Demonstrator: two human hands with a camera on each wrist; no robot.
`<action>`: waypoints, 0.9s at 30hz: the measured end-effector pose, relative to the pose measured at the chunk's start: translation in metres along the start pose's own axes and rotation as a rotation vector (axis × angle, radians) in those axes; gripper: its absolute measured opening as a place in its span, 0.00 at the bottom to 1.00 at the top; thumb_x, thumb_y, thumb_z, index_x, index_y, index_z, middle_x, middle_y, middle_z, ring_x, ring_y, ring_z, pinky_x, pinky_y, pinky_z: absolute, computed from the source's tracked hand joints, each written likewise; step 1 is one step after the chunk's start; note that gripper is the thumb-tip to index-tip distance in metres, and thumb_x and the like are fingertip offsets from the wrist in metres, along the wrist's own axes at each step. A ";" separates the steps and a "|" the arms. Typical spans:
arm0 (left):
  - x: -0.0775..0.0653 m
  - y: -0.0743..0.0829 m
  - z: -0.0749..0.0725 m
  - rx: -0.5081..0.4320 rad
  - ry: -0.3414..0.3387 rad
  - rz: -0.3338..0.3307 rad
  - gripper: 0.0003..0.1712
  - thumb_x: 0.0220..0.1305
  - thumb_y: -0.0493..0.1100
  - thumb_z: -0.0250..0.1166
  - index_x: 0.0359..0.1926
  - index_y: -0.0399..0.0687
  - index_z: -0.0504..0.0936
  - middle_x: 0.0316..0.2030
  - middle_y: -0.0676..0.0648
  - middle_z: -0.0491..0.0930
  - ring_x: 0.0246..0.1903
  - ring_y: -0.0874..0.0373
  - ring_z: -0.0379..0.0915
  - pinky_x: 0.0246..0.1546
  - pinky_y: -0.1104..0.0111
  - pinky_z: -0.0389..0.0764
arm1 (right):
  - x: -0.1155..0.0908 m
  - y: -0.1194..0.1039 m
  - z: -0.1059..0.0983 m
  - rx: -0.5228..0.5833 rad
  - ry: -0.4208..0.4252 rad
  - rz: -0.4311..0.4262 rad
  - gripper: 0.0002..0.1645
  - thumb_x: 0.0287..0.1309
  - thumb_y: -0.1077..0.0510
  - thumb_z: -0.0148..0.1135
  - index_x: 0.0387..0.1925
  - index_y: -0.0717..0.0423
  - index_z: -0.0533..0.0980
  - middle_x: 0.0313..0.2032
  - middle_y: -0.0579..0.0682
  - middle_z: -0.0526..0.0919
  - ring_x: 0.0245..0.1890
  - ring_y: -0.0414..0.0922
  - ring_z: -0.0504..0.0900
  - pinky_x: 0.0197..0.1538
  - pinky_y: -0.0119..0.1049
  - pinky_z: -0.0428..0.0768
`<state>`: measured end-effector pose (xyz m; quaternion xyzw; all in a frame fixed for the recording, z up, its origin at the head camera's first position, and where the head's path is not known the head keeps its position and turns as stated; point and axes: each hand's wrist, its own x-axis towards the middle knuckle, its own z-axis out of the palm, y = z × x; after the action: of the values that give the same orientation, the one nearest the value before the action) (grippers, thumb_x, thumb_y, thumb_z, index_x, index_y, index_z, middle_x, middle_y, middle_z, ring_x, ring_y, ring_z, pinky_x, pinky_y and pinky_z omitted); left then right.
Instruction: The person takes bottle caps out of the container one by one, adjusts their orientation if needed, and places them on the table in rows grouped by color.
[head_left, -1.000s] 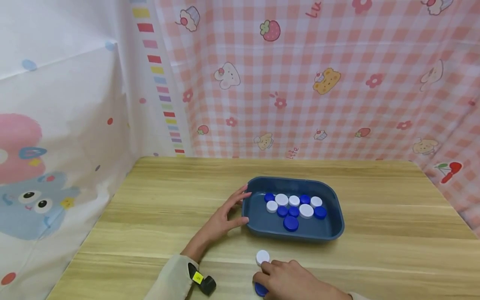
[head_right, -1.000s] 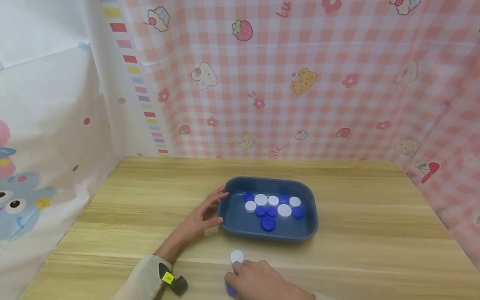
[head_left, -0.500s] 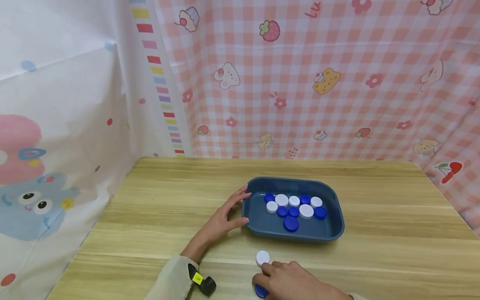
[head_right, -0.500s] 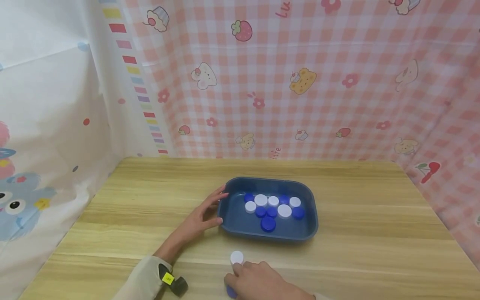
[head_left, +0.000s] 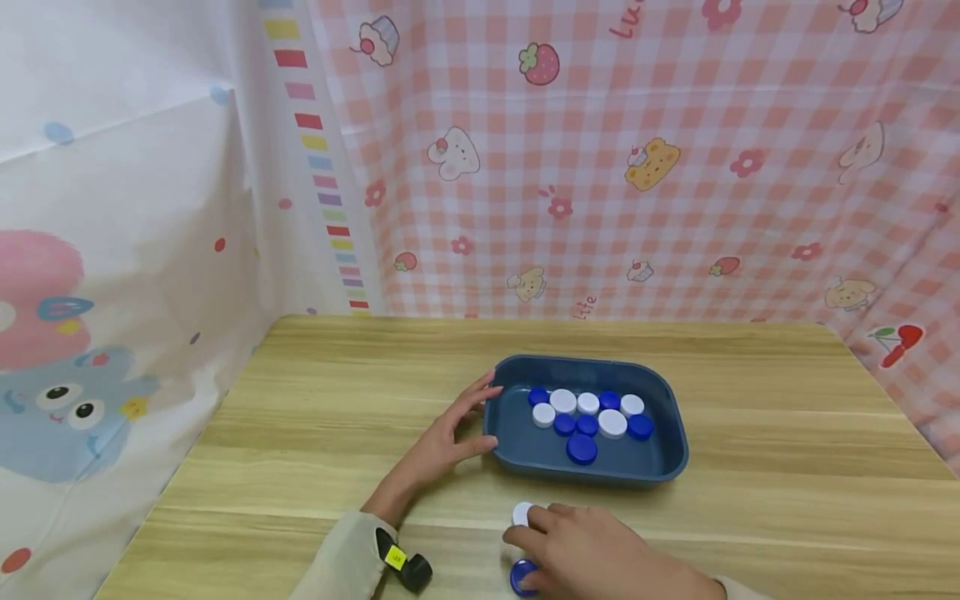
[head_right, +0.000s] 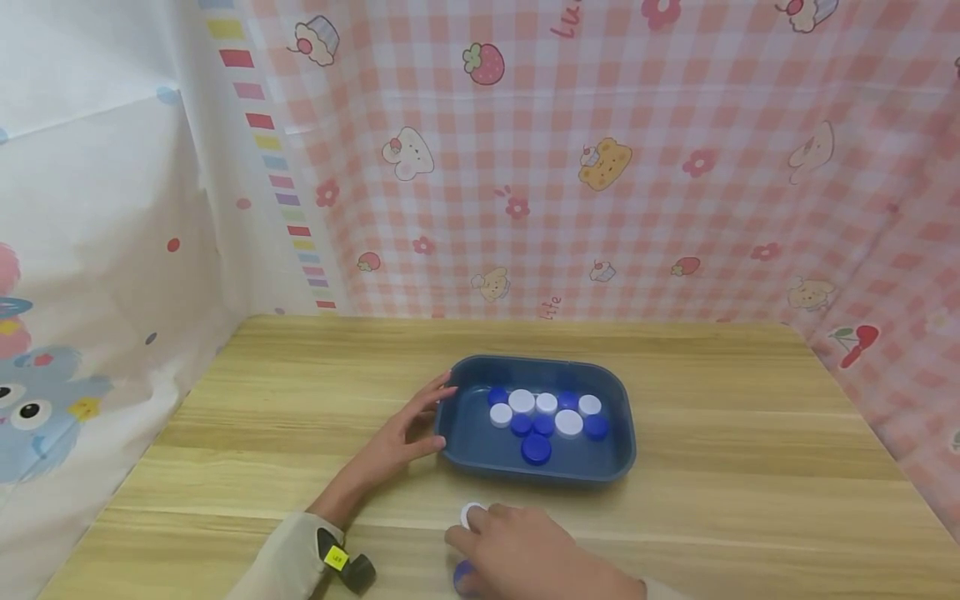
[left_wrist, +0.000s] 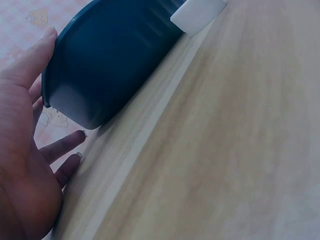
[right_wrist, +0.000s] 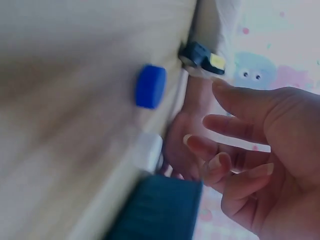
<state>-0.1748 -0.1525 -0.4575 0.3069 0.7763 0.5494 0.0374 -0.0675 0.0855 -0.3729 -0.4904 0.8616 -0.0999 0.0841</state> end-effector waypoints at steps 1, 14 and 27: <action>0.000 0.002 0.000 -0.003 0.001 0.003 0.36 0.64 0.45 0.65 0.71 0.50 0.61 0.74 0.56 0.47 0.62 0.48 0.61 0.62 0.45 0.59 | -0.001 0.001 -0.004 0.006 0.021 -0.001 0.21 0.61 0.43 0.62 0.53 0.45 0.77 0.34 0.35 0.75 0.30 0.30 0.73 0.30 0.24 0.74; -0.002 0.037 -0.003 -0.074 -0.020 0.011 0.35 0.64 0.38 0.63 0.69 0.38 0.61 0.73 0.41 0.46 0.60 0.35 0.60 0.60 0.39 0.56 | 0.005 0.027 -0.046 -0.015 0.309 0.065 0.15 0.62 0.47 0.62 0.47 0.47 0.79 0.33 0.38 0.77 0.27 0.30 0.73 0.28 0.26 0.75; -0.002 0.036 -0.004 -0.039 -0.028 0.013 0.35 0.64 0.38 0.63 0.70 0.39 0.60 0.73 0.41 0.46 0.61 0.43 0.61 0.60 0.40 0.58 | 0.023 0.069 -0.056 0.026 0.300 0.156 0.18 0.60 0.46 0.64 0.49 0.49 0.79 0.29 0.37 0.77 0.21 0.31 0.71 0.25 0.27 0.72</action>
<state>-0.1596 -0.1495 -0.4249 0.3188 0.7628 0.5604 0.0504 -0.1500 0.1048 -0.3379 -0.4007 0.8985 -0.1764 -0.0314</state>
